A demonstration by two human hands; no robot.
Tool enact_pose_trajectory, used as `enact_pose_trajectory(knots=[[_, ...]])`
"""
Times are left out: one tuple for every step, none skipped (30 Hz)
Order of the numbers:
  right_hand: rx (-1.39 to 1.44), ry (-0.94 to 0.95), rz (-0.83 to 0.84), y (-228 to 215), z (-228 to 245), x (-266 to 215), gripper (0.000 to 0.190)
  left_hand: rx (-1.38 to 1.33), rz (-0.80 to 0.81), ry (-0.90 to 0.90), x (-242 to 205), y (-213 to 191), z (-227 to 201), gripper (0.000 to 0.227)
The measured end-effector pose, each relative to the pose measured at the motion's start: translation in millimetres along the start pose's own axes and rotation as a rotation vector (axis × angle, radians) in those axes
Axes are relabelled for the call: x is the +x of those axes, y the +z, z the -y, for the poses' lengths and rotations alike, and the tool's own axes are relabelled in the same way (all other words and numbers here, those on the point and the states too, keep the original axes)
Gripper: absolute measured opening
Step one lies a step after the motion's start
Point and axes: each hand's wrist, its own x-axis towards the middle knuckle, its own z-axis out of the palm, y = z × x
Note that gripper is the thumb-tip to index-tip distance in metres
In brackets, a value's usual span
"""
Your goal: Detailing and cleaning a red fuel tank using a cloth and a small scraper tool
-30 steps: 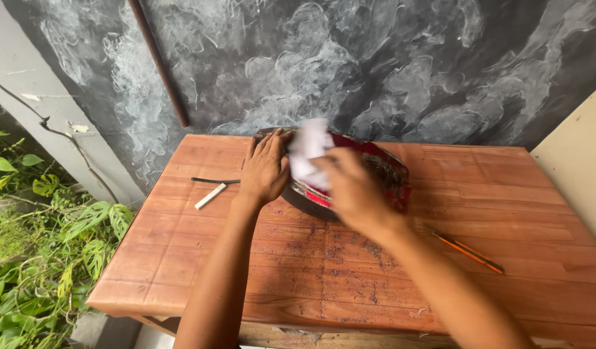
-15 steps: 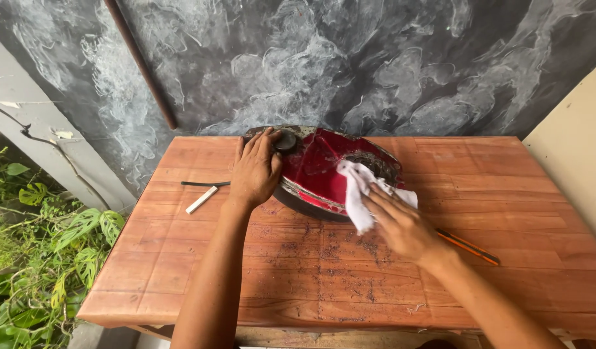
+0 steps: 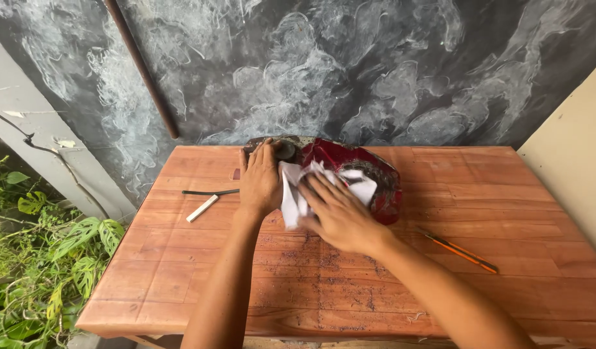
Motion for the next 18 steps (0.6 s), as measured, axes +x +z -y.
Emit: enact_pose_trajectory(knots=[[0.002, 0.001, -0.001, -1.0, -3.3, 12.8, 0.081, 0.002, 0.002, 0.002, -1.2, -1.5, -1.9, 0.042], [0.024, 0.084, 0.067, -2.4, -6.7, 26.0, 0.092, 0.005, -0.015, 0.011, -2.2, -3.2, -3.6, 0.041], [0.047, 0.166, 0.134, -3.8, -10.0, 39.3, 0.104, 0.009, -0.032, 0.02, -3.2, -5.1, -5.3, 0.04], [0.049, 0.165, 0.135, -5.0, -17.8, 44.2, 0.104, 0.011, -0.031, 0.019, -3.4, -7.2, -6.3, 0.04], [0.022, 0.169, 0.117, -6.0, -25.7, 49.0, 0.079, -0.009, -0.022, 0.014, -3.6, -9.2, -7.5, 0.039], [-0.006, 0.174, 0.099, -6.9, -33.9, 53.6, 0.061, -0.03, -0.013, 0.011, -3.6, -10.9, -9.0, 0.039], [-0.003, 0.174, 0.099, -4.3, -48.0, 60.1, 0.061, -0.028, -0.012, 0.01, -3.0, -12.3, -9.4, 0.039], [0.024, 0.24, 0.115, -1.3, -62.1, 65.7, 0.06, -0.031, -0.001, 0.006, -2.8, -13.4, -10.3, 0.038], [0.051, 0.306, 0.13, 1.7, -75.9, 71.2, 0.059, -0.033, 0.01, 0.002, -2.9, -14.7, -11.1, 0.037], [0.052, 0.305, 0.132, 5.2, -91.2, 74.1, 0.059, -0.033, 0.011, 0.0, -2.1, -13.8, -10.4, 0.037], [0.087, 0.358, 0.166, 8.8, -106.2, 77.0, 0.063, -0.018, 0.017, 0.001, -1.6, -13.3, -9.5, 0.037], [0.122, 0.412, 0.197, 11.9, -121.3, 80.2, 0.069, -0.001, 0.02, 0.003, -0.4, -13.0, -8.7, 0.037], [0.123, 0.412, 0.197, 11.8, -125.0, 70.6, 0.069, -0.001, 0.021, 0.003, -2.1, -15.2, -9.9, 0.037], [0.214, 0.397, 0.105, 11.1, -129.6, 60.0, 0.065, -0.008, 0.013, -0.002, -3.1, -16.7, -12.1, 0.038], [0.304, 0.381, 0.012, 10.5, -134.0, 49.4, 0.063, -0.015, 0.005, -0.007, -4.2, -18.2, -14.2, 0.038], [0.303, 0.384, 0.013, 11.6, -139.2, 39.9, 0.063, -0.018, 0.006, -0.005, -3.3, -13.1, -10.2, 0.038], [0.347, 0.417, -0.039, 12.6, -144.2, 30.4, 0.054, -0.046, -0.001, -0.01, -2.5, -8.3, -6.1, 0.04], [0.389, 0.447, -0.091, 12.4, -149.0, 21.7, 0.047, -0.075, -0.011, -0.017, -1.5, -4.3, -2.1, 0.042]])
